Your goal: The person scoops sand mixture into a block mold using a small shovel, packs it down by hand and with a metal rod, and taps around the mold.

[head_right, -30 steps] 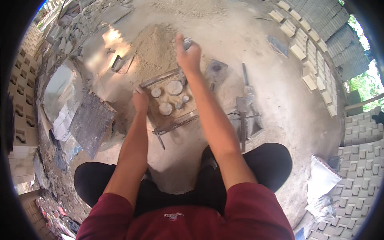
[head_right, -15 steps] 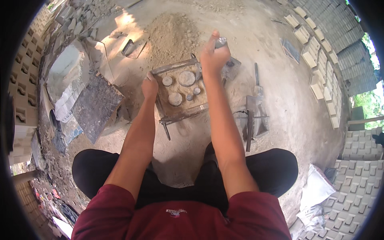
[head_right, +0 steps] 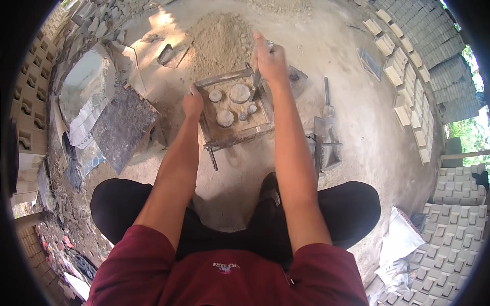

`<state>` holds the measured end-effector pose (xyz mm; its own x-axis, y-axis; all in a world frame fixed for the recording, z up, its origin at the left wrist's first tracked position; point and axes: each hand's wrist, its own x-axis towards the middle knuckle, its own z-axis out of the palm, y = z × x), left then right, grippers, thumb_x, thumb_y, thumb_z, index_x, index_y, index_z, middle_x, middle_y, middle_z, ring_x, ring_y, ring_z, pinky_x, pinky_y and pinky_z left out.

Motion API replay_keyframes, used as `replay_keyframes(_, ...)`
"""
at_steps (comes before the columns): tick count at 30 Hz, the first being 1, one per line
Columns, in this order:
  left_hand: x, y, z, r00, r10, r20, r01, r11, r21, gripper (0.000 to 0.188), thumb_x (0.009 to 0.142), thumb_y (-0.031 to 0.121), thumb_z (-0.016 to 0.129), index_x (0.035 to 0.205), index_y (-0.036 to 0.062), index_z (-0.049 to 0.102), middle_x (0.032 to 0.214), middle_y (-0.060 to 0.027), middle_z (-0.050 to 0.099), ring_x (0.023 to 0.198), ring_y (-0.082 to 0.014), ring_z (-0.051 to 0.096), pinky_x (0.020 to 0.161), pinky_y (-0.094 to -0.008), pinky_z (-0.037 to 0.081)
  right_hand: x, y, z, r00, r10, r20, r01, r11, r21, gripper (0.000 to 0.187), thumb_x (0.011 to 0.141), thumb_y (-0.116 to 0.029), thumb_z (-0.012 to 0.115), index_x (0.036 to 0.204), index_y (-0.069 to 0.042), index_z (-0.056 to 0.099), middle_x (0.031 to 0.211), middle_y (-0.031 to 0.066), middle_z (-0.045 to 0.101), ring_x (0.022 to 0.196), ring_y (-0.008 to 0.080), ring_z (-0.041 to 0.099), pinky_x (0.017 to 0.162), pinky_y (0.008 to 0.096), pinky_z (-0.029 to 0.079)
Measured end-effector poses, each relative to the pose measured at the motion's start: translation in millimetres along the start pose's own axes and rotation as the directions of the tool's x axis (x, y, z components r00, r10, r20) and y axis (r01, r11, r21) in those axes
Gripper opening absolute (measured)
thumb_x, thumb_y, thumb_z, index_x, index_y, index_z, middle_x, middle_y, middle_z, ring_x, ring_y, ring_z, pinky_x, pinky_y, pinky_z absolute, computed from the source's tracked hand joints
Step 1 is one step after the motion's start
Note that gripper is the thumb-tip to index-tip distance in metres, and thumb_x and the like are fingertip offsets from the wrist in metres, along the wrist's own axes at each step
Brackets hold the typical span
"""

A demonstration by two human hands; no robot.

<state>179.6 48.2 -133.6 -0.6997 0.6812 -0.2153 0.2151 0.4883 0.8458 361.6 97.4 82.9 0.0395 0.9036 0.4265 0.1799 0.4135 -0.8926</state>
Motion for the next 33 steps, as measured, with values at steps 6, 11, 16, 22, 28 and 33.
replay_keyframes(6, 7.8, -1.3, -2.2, 0.997, -0.017, 0.075, 0.015, 1.0, 0.018, 0.072, 0.096, 0.053, 0.029, 0.104, -0.0093, 0.065, 0.103, -0.0333, 0.062, 0.103, -0.0477, 0.058, 0.092, -0.05, 0.044, -19.3, -0.3, 0.7, 0.987, 0.127, -0.096, -0.119, 0.989, 0.088, 0.058, 0.096, -0.048, 0.051, 0.055, -0.008, 0.045, 0.049, 0.0, 0.044, 0.043, 0.0118, 0.039, 0.045, 0.0314, 0.034)
replay_keyframes(11, -2.6, -1.5, -2.6, 1.0, 0.003, 0.03, -0.002, 0.999, -0.052, 0.073, 0.096, 0.053, 0.029, 0.103, -0.0097, 0.065, 0.101, -0.0338, 0.062, 0.102, -0.048, 0.058, 0.091, -0.0503, 0.043, -29.9, -20.1, 5.7, 0.911, 0.124, -0.393, -0.15, 0.988, -0.036, 0.065, 0.095, -0.05, 0.052, 0.049, -0.006, 0.037, 0.045, -0.0012, 0.04, 0.044, 0.0112, 0.035, 0.045, 0.034, 0.029)
replay_keyframes(16, 2.6, -5.8, 2.1, 0.999, 0.038, 0.007, -0.038, 0.999, 0.0, 0.072, 0.098, 0.049, 0.028, 0.094, -0.0134, 0.065, 0.093, -0.0368, 0.061, 0.094, -0.0494, 0.059, 0.085, -0.0518, 0.045, -24.4, -9.1, 5.2, 0.935, 0.047, -0.351, -0.075, 0.995, -0.065, 0.063, 0.095, -0.049, 0.051, 0.051, -0.005, 0.042, 0.045, -0.0003, 0.042, 0.043, 0.0111, 0.039, 0.044, 0.0333, 0.031)
replay_keyframes(22, 1.7, -10.5, 3.9, 0.996, 0.078, -0.047, -0.079, 0.996, -0.035, 0.074, 0.098, 0.048, 0.029, 0.084, -0.0141, 0.065, 0.086, -0.0371, 0.061, 0.089, -0.0514, 0.059, 0.082, -0.0534, 0.045, -50.3, -15.0, 27.3, 0.932, -0.023, -0.361, -0.002, 0.998, -0.069, 0.061, 0.097, -0.045, 0.05, 0.052, -0.003, 0.044, 0.047, 0.0011, 0.047, 0.044, 0.0116, 0.042, 0.045, 0.0328, 0.033)
replay_keyframes(28, -4.2, -5.1, 9.2, 0.997, 0.076, -0.01, -0.076, 0.996, -0.054, 0.074, 0.098, 0.049, 0.03, 0.081, -0.0145, 0.064, 0.085, -0.0369, 0.061, 0.089, -0.052, 0.059, 0.08, -0.0538, 0.045, -34.0, 2.5, 1.1, 0.888, -0.042, -0.459, -0.064, 0.975, -0.212, 0.061, 0.097, -0.045, 0.049, 0.054, -0.001, 0.047, 0.047, 0.0023, 0.048, 0.044, 0.0138, 0.042, 0.046, 0.0337, 0.034)
replay_keyframes(33, 8.8, -12.0, 4.8, 0.998, 0.06, -0.033, -0.061, 0.997, -0.054, 0.074, 0.098, 0.05, 0.03, 0.084, -0.0133, 0.066, 0.088, -0.0357, 0.062, 0.09, -0.051, 0.059, 0.081, -0.0527, 0.046, -30.7, 7.3, 0.9, 0.865, -0.055, -0.499, -0.083, 0.964, -0.251, 0.061, 0.097, -0.044, 0.05, 0.053, 0.0, 0.046, 0.046, 0.0031, 0.047, 0.044, 0.0143, 0.041, 0.046, 0.0357, 0.031)
